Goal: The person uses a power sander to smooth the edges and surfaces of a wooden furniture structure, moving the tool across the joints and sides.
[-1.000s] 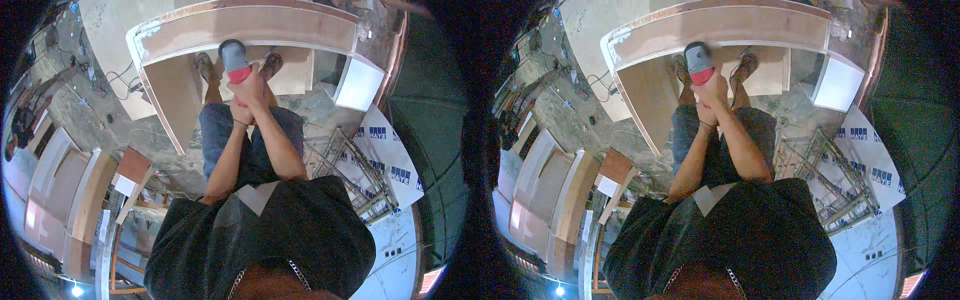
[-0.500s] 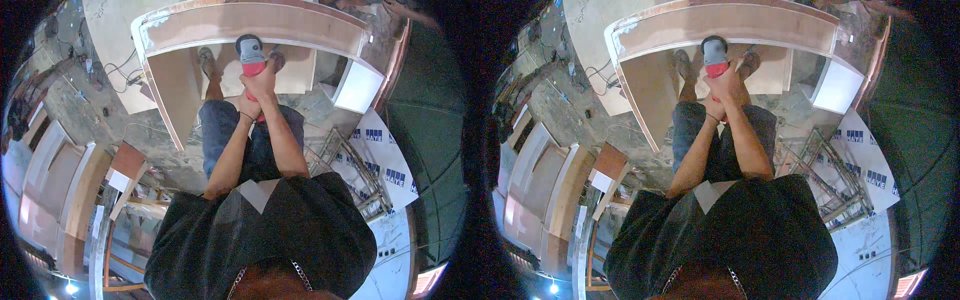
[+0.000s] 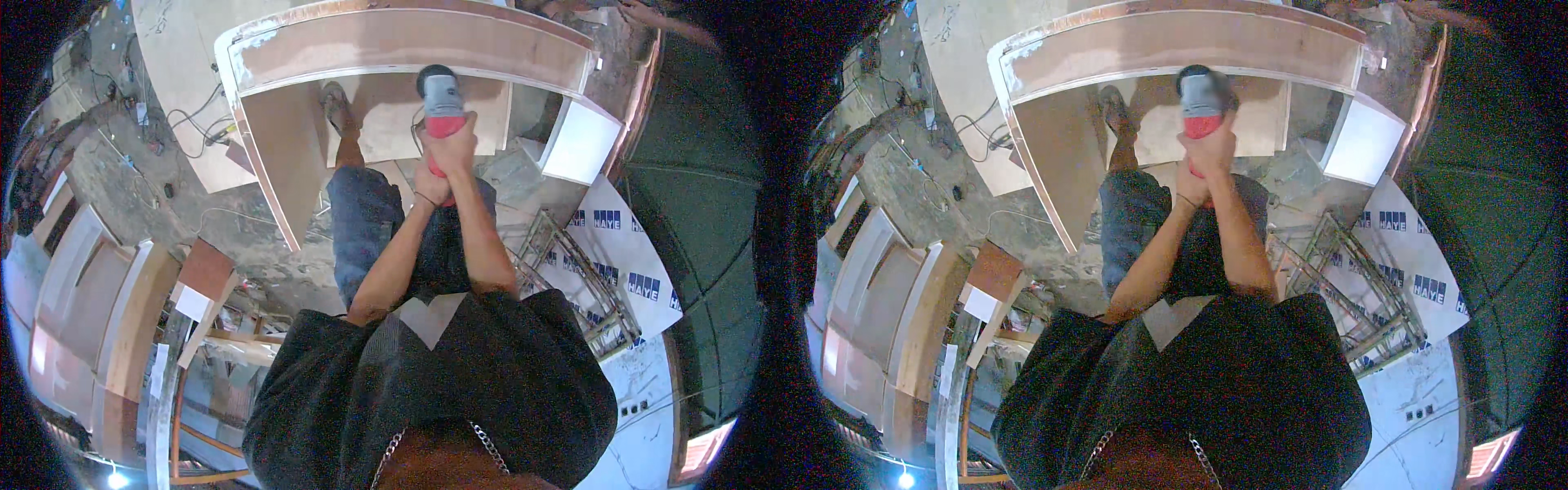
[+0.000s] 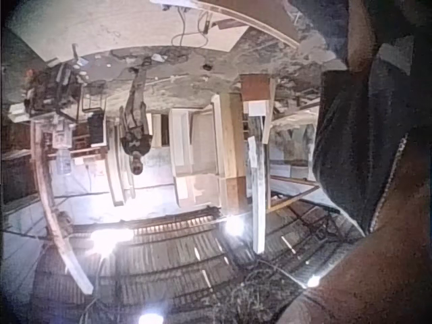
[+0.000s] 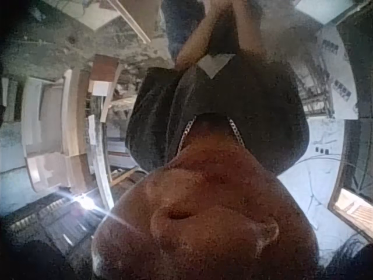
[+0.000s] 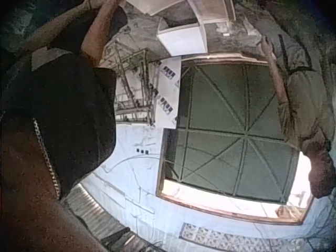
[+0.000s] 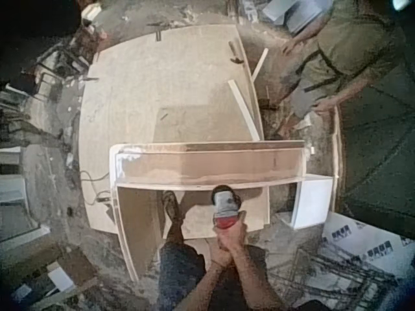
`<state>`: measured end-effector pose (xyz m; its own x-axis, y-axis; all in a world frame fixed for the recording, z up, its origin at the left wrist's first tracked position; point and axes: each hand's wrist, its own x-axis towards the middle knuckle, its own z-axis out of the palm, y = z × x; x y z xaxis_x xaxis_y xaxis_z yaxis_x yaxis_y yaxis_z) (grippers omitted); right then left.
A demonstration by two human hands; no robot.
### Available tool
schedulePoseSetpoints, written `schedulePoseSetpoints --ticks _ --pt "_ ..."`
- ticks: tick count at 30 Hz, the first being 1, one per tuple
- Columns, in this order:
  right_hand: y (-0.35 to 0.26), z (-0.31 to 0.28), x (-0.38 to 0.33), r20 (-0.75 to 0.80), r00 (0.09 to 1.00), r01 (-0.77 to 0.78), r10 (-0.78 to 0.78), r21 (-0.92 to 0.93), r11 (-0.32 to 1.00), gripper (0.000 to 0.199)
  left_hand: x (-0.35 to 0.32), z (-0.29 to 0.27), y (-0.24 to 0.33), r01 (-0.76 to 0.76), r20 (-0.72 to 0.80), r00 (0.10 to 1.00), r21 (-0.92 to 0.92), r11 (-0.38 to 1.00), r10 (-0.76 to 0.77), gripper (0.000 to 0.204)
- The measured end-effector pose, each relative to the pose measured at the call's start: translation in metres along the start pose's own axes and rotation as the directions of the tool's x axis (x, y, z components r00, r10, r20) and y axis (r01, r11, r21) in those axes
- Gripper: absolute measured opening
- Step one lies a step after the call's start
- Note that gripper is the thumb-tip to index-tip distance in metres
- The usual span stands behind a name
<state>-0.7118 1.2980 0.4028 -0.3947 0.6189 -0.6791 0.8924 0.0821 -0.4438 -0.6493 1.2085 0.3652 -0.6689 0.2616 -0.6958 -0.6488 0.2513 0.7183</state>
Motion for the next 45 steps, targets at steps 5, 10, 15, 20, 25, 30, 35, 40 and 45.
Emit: schedulePoseSetpoints --ticks 5,10,15,20,25,30,35,40,45 --pt "-0.036 0.049 -0.020 0.158 0.973 0.185 -0.170 -0.085 0.979 0.087 0.004 -0.061 -0.024 0.013 -0.128 0.992 0.034 0.999 -0.009 0.072" --pt "-0.049 0.064 -0.021 0.224 0.965 0.157 -0.138 -0.065 0.985 0.085 0.011 -0.085 -0.028 0.011 -0.162 0.987 0.044 0.999 -0.003 0.074" --pt "-0.026 0.048 -0.005 0.049 0.983 0.177 -0.177 0.004 0.984 0.087 0.015 -0.052 -0.016 0.050 -0.052 0.997 -0.139 0.989 -0.058 0.076" --pt "-0.001 0.032 0.012 0.007 0.991 0.137 -0.137 -0.003 0.991 0.088 0.019 -0.026 -0.013 0.007 -0.022 1.000 0.168 0.986 -0.004 0.069" --pt "0.015 0.005 0.029 -0.011 0.990 0.138 -0.137 0.052 0.989 0.084 0.022 0.002 -0.008 0.040 0.046 0.998 0.143 0.989 -0.047 0.067" --pt "0.028 -0.026 0.044 -0.035 0.998 0.061 -0.060 0.008 0.998 0.081 0.021 0.039 -0.003 -0.017 0.063 0.998 0.138 0.990 0.008 0.066" --pt "0.044 -0.052 0.051 -0.072 0.995 0.072 -0.070 0.033 0.997 0.080 0.019 0.072 -0.004 0.000 0.088 0.996 0.148 0.989 -0.013 0.069" --pt "0.055 -0.071 0.058 -0.045 0.999 0.007 -0.005 0.044 0.999 0.077 0.014 0.093 0.001 0.017 0.097 0.995 0.088 0.996 -0.025 0.073" --pt "0.069 -0.090 0.070 -0.079 0.997 0.011 -0.006 0.070 0.998 0.076 0.019 0.116 -0.010 -0.091 0.106 0.992 0.258 0.962 0.066 0.072"
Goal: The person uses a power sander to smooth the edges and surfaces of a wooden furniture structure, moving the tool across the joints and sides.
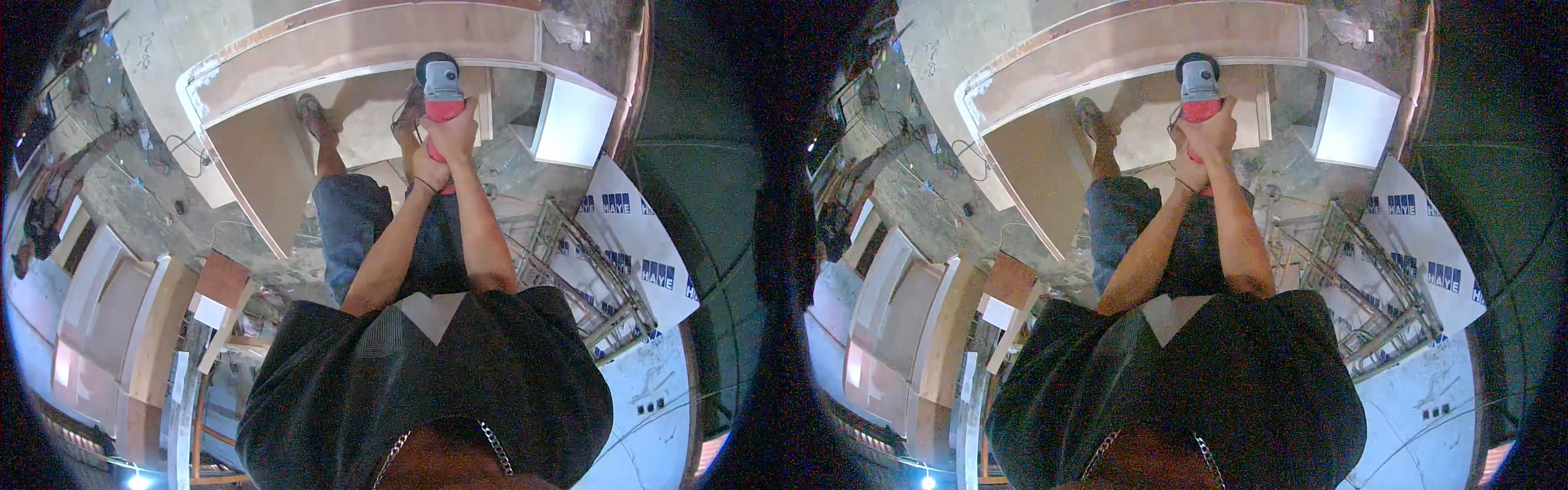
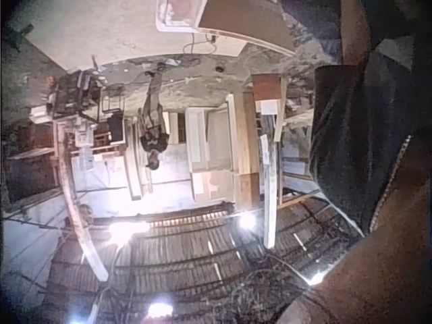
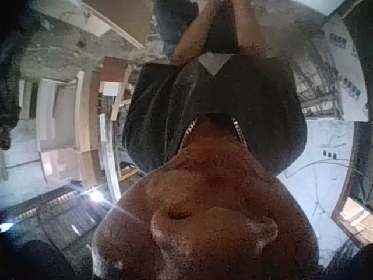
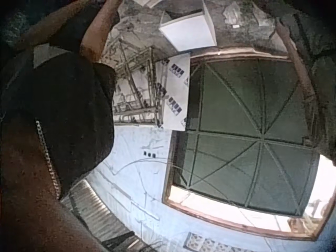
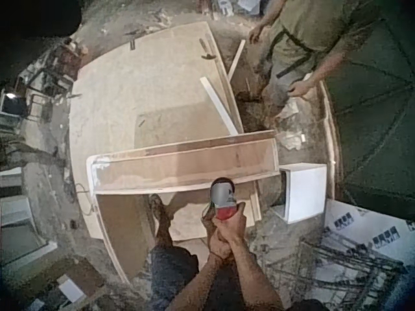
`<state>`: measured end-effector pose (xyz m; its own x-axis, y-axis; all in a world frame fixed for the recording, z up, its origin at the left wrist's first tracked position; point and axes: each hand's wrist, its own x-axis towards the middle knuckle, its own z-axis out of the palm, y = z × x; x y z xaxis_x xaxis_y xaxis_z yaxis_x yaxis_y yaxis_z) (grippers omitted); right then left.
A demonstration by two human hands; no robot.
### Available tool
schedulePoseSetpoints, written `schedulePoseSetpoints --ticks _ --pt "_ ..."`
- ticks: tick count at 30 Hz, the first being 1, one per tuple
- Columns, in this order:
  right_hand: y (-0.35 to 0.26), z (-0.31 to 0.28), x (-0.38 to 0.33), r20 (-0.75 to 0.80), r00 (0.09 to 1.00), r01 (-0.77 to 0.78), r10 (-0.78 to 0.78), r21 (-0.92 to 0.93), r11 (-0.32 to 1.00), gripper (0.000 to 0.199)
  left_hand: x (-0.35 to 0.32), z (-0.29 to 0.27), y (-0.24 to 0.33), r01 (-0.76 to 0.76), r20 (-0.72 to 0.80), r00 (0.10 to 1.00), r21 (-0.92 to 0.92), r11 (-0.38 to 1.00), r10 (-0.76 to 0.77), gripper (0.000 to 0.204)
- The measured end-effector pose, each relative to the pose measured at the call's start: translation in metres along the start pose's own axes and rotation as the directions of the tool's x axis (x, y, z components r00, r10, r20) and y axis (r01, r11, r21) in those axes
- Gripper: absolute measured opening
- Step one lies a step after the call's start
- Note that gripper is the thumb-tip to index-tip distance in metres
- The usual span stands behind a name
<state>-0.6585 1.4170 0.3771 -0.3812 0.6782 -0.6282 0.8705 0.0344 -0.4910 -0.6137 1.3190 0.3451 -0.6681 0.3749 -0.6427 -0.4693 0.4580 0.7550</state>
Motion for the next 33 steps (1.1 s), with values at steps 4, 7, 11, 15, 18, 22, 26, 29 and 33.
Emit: schedulePoseSetpoints --ticks 4,7,11,15,18,22,26,29,33 --pt "0.016 -0.021 0.008 -0.041 0.999 -0.030 0.030 0.003 1.000 0.077 0.002 0.024 -0.009 0.011 0.050 0.999 -0.097 0.995 -0.006 0.070" --pt "0.021 -0.032 0.009 -0.150 0.988 0.030 -0.034 -0.029 0.999 0.078 -0.004 0.033 -0.004 0.041 0.074 0.997 -0.053 0.998 -0.037 0.067" --pt "0.016 -0.024 -0.005 -0.048 0.999 0.009 -0.012 -0.061 0.998 0.074 -0.022 0.031 0.003 0.006 -0.027 0.999 -0.350 0.937 -0.017 0.066" --pt "0.002 0.009 -0.015 0.074 0.994 0.087 -0.083 -0.054 0.995 0.083 -0.020 0.002 -0.017 -0.018 -0.129 0.991 -0.279 0.960 -0.019 0.067" --pt "-0.001 0.020 -0.013 0.101 0.995 0.028 -0.022 -0.063 0.998 0.087 -0.008 -0.011 -0.037 0.026 -0.078 0.996 -0.157 0.987 -0.039 0.067" --pt "0.002 0.007 -0.007 0.050 0.997 0.055 -0.054 -0.030 0.998 0.084 -0.003 -0.001 -0.037 0.067 -0.049 0.996 -0.156 0.985 -0.076 0.067" --pt "0.001 -0.010 0.000 0.040 0.999 -0.012 0.013 -0.014 1.000 0.081 -0.003 0.013 -0.014 -0.077 -0.065 0.995 -0.058 0.995 0.073 0.068" --pt "0.001 -0.015 0.006 0.010 1.000 -0.011 0.011 -0.021 1.000 0.081 0.004 0.017 -0.003 -0.026 0.002 1.000 -0.226 0.974 0.027 0.069" --pt "0.010 -0.020 0.020 -0.037 0.999 0.026 -0.026 0.022 0.999 0.082 0.013 0.022 0.001 0.042 0.031 0.999 -0.039 0.998 -0.041 0.070"
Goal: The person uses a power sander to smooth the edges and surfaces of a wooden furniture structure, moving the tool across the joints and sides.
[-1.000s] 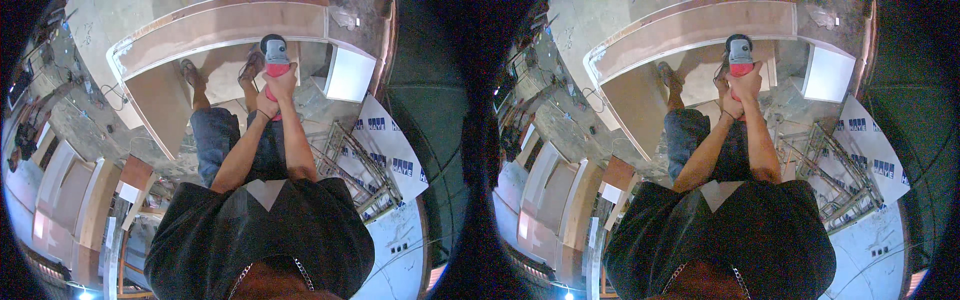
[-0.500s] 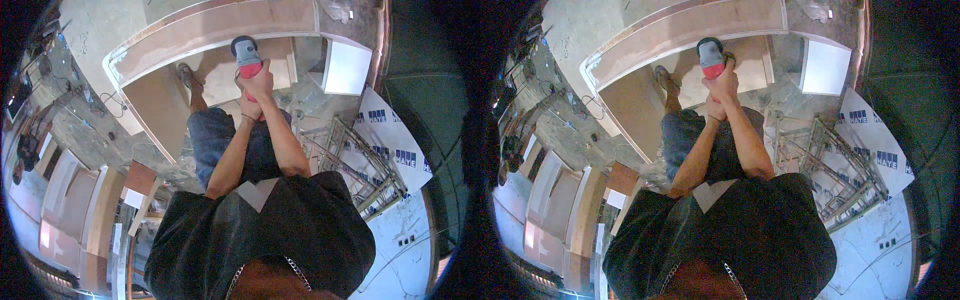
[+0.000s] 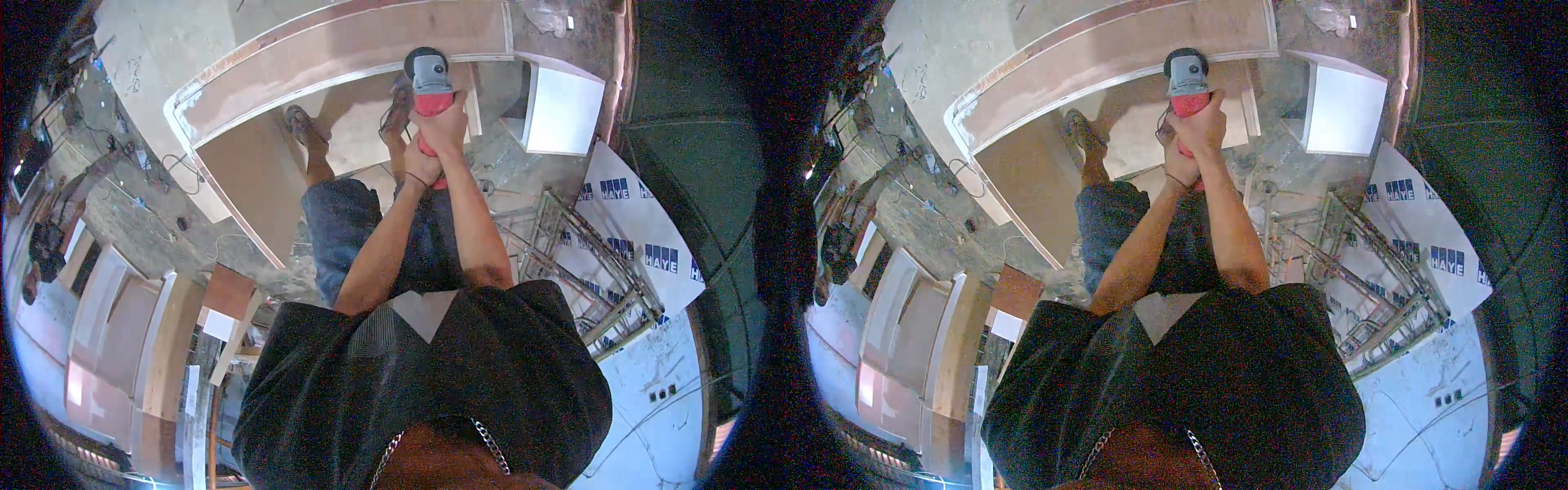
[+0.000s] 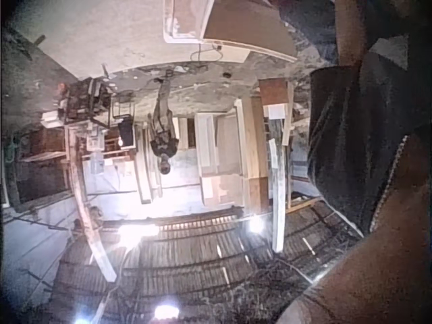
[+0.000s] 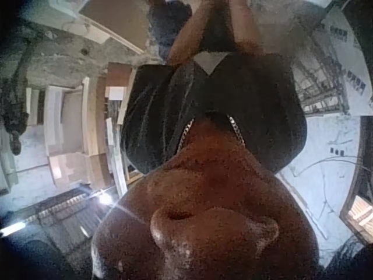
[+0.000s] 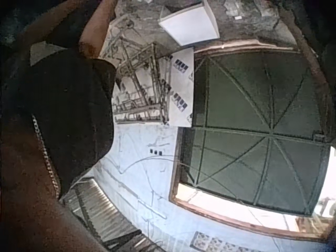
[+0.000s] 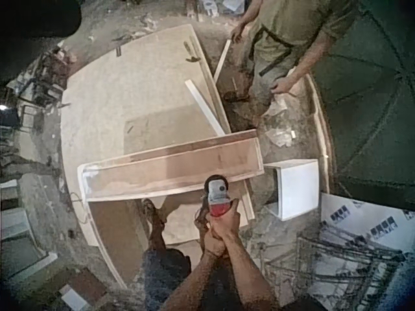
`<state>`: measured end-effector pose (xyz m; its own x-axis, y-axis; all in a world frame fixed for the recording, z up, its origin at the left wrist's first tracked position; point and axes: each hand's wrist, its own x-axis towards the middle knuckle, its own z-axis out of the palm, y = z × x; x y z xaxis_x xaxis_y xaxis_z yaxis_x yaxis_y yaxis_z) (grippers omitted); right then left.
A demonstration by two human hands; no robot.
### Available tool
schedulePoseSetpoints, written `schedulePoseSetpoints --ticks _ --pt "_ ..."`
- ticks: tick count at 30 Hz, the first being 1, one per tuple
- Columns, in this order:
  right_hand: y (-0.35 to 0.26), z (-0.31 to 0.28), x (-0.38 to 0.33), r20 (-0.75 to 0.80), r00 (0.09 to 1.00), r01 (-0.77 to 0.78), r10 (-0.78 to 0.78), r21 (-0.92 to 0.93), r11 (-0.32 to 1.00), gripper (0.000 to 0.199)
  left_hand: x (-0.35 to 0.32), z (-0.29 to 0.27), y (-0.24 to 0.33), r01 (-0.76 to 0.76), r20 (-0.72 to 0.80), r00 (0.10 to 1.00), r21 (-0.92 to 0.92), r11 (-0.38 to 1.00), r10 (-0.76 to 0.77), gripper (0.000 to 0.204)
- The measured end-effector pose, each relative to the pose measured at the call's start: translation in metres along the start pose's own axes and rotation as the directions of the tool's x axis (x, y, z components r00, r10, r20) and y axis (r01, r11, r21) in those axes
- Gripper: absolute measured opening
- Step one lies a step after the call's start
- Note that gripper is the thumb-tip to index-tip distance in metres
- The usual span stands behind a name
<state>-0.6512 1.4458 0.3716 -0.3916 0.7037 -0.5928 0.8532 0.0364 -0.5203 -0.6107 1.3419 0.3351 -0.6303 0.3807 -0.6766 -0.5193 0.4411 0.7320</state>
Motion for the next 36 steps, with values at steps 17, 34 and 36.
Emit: schedulePoseSetpoints --ticks 17,34,36 --pt "0.058 -0.077 0.009 -0.305 0.944 -0.120 0.128 0.043 0.992 0.082 -0.015 0.089 -0.011 -0.098 0.195 0.978 0.105 0.990 0.076 0.059" --pt "0.005 -0.019 -0.003 0.047 0.997 -0.059 0.063 -0.069 0.996 0.081 -0.011 0.024 -0.005 -0.025 0.019 0.999 -0.180 0.983 0.028 0.067" --pt "0.011 -0.025 0.003 0.013 0.999 -0.034 0.035 -0.081 0.996 0.082 -0.009 0.031 -0.002 0.019 0.005 1.000 -0.003 1.000 -0.019 0.070"
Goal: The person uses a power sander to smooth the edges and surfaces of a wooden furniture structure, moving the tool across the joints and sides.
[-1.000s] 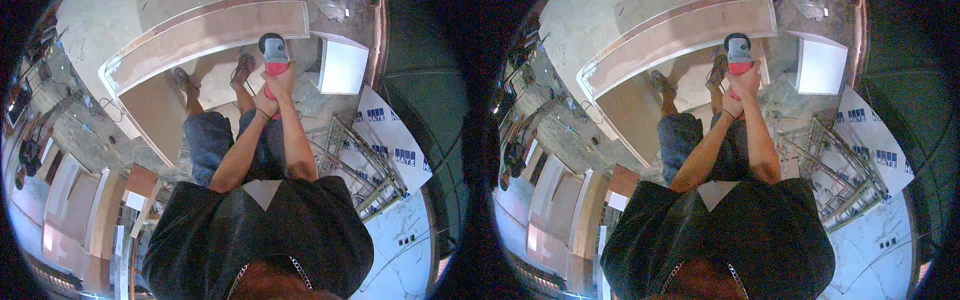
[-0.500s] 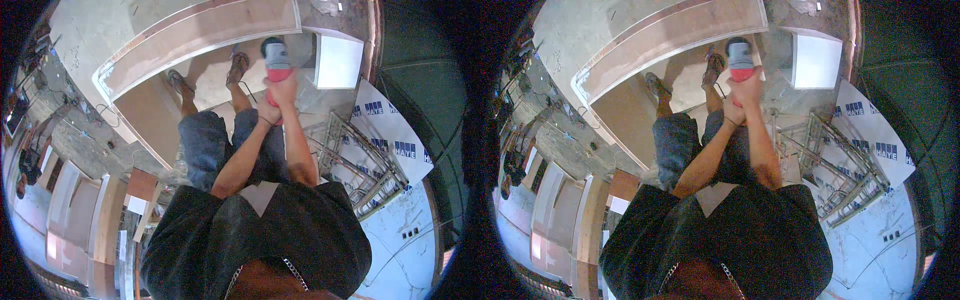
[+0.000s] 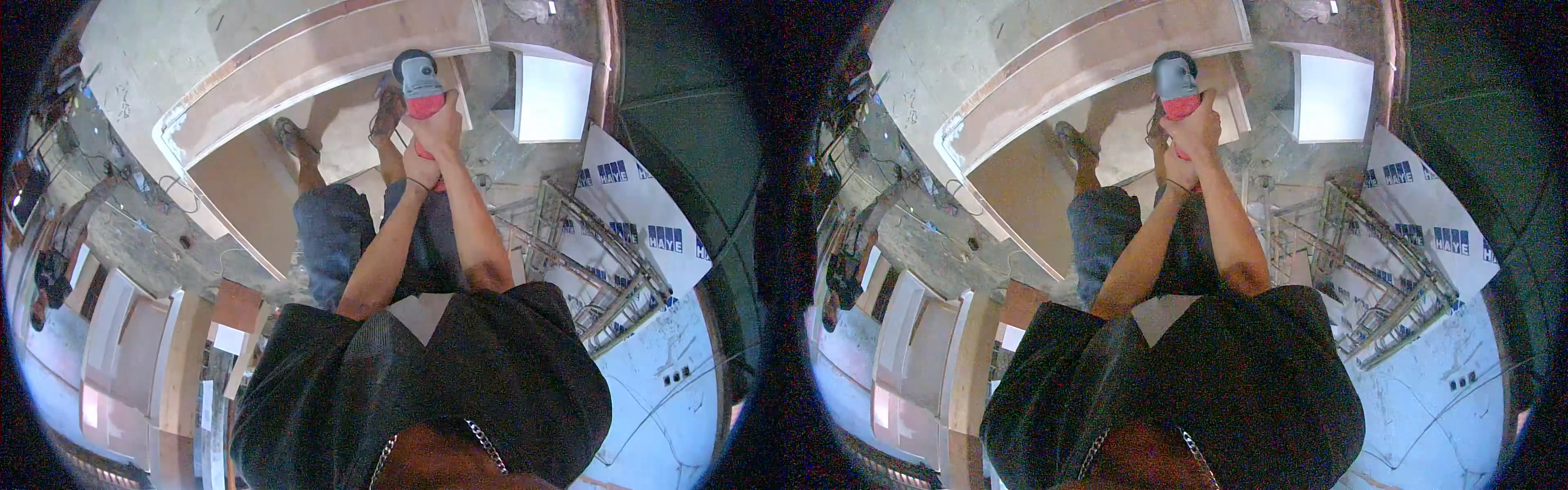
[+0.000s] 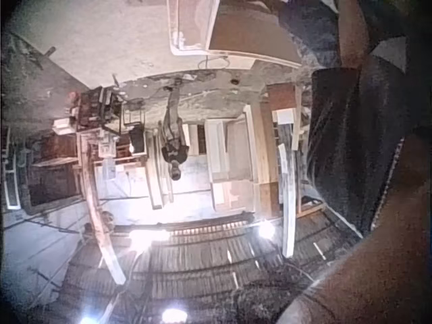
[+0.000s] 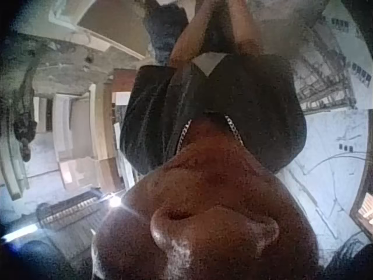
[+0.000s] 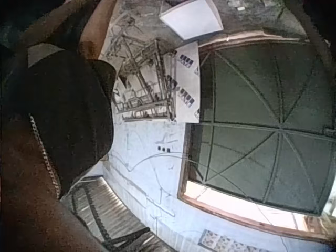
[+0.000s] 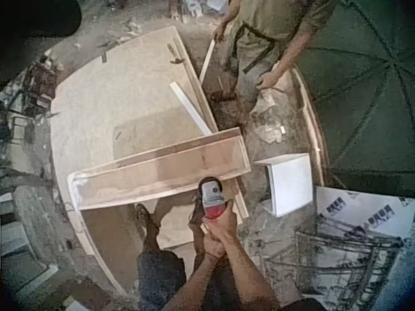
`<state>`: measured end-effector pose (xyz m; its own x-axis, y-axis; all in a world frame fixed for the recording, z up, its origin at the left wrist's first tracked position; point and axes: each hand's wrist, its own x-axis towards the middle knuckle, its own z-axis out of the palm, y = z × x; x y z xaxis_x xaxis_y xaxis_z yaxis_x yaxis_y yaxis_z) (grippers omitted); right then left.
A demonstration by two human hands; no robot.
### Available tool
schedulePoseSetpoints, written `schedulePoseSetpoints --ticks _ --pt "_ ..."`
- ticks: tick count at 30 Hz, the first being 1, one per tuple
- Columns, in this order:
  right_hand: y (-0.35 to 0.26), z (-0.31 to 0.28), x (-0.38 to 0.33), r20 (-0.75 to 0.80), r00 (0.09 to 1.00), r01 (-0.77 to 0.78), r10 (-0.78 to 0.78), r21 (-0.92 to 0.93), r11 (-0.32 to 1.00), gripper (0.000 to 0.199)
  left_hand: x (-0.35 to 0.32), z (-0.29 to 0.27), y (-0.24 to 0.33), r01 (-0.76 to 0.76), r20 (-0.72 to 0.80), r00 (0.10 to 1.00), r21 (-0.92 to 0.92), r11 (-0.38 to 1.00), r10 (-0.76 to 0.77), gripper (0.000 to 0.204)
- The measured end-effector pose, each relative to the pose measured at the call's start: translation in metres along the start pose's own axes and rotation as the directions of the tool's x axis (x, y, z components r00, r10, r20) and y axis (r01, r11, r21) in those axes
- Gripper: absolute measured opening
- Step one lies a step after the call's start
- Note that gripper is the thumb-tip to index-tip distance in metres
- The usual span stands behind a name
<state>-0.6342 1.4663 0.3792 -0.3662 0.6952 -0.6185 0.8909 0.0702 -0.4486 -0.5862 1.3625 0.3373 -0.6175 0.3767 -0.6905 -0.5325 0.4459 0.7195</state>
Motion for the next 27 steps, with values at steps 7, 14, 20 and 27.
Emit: schedulePoseSetpoints --ticks 7,14,20,27 --pt "0.022 -0.007 0.013 -0.105 0.994 0.045 -0.038 0.065 0.997 0.091 0.005 0.020 -0.001 0.077 0.024 0.997 0.080 0.994 -0.080 0.071" --pt "0.031 -0.027 0.026 -0.203 0.979 0.054 -0.035 0.086 0.995 0.088 0.012 0.040 0.012 -0.047 0.081 0.995 -0.034 0.998 0.050 0.066" --pt "0.054 -0.055 0.047 -0.268 0.959 -0.069 0.087 0.075 0.995 0.079 0.021 0.073 0.024 -0.074 0.117 0.991 0.146 0.986 0.057 0.060" --pt "0.084 -0.109 0.070 -0.424 0.885 -0.086 0.193 0.259 0.962 0.074 0.031 0.115 0.063 -0.081 0.330 0.943 0.376 0.923 -0.051 0.061"
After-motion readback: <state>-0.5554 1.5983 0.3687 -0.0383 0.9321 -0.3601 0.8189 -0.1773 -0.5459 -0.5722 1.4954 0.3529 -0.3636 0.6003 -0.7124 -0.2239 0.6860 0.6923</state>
